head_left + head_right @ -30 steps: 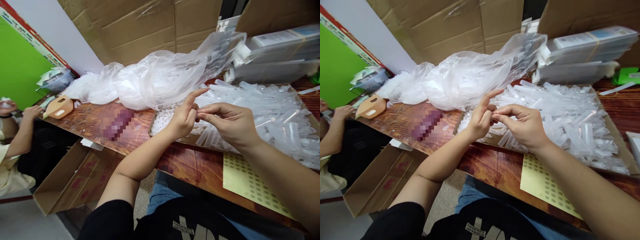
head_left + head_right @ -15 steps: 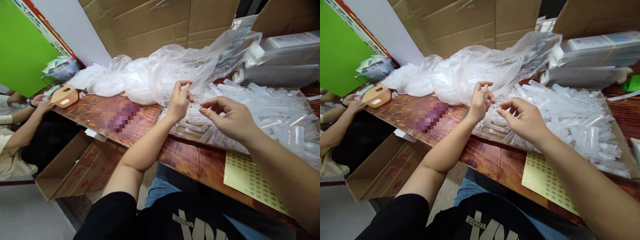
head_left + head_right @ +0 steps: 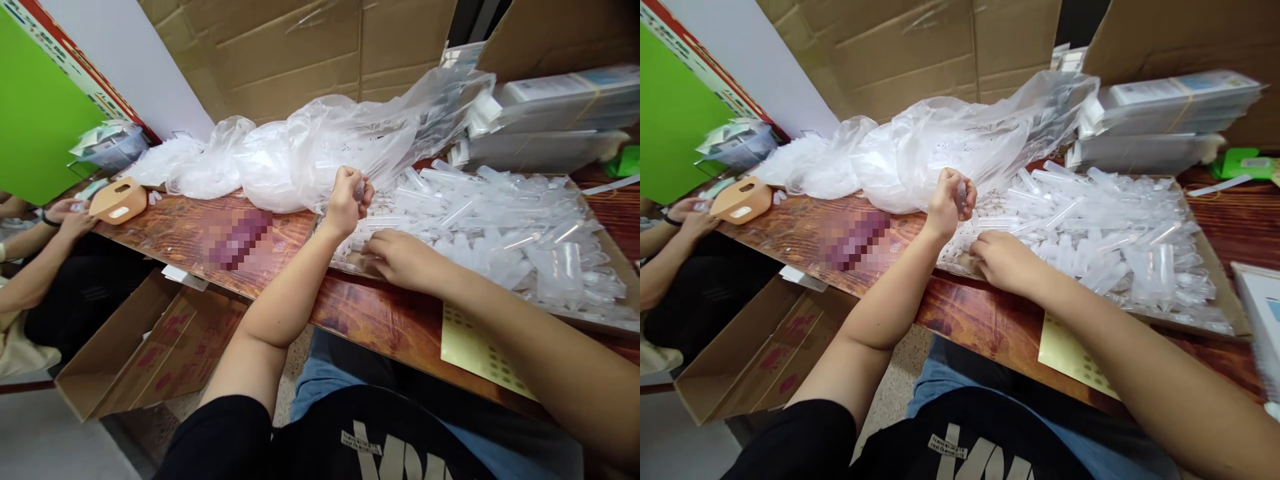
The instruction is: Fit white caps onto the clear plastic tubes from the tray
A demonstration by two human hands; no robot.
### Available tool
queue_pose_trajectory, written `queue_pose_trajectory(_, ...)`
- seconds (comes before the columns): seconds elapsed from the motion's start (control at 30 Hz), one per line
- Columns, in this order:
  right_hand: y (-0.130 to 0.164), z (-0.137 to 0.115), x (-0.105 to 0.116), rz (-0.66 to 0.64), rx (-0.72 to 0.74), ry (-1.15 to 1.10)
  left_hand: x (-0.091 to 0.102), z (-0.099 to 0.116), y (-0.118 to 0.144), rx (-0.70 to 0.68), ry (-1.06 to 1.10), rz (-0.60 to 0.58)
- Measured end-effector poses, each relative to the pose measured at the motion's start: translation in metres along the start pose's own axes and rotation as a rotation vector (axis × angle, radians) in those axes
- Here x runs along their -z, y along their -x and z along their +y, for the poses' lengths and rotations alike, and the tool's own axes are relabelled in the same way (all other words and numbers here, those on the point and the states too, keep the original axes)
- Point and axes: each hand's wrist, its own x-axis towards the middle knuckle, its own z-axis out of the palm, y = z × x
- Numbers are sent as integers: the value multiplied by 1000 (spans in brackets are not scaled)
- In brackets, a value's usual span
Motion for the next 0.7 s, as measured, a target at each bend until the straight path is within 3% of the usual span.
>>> queue_pose_trajectory(0.1,3,15,24,168,-26,-64,2,2,1,30,28,-99)
queue_pose_trajectory(0.23,10,20,60,524,-38,-143,1,2,4,64,-39,-254)
queue_pose_trajectory(0.33,12,13,75,647,-63,-190,-2,-1,11,1,-189,-370)
queue_pose_trajectory(0.4,12,11,77,643,-68,-217,-5,-3,18,-107,-292,-428)
queue_pose_trajectory(0.5,10,15,73,538,-100,-233,-7,-3,27,-222,-372,-456)
queue_pose_trajectory(0.7,9,23,69,392,-99,-260,-9,6,34,-188,-504,-426)
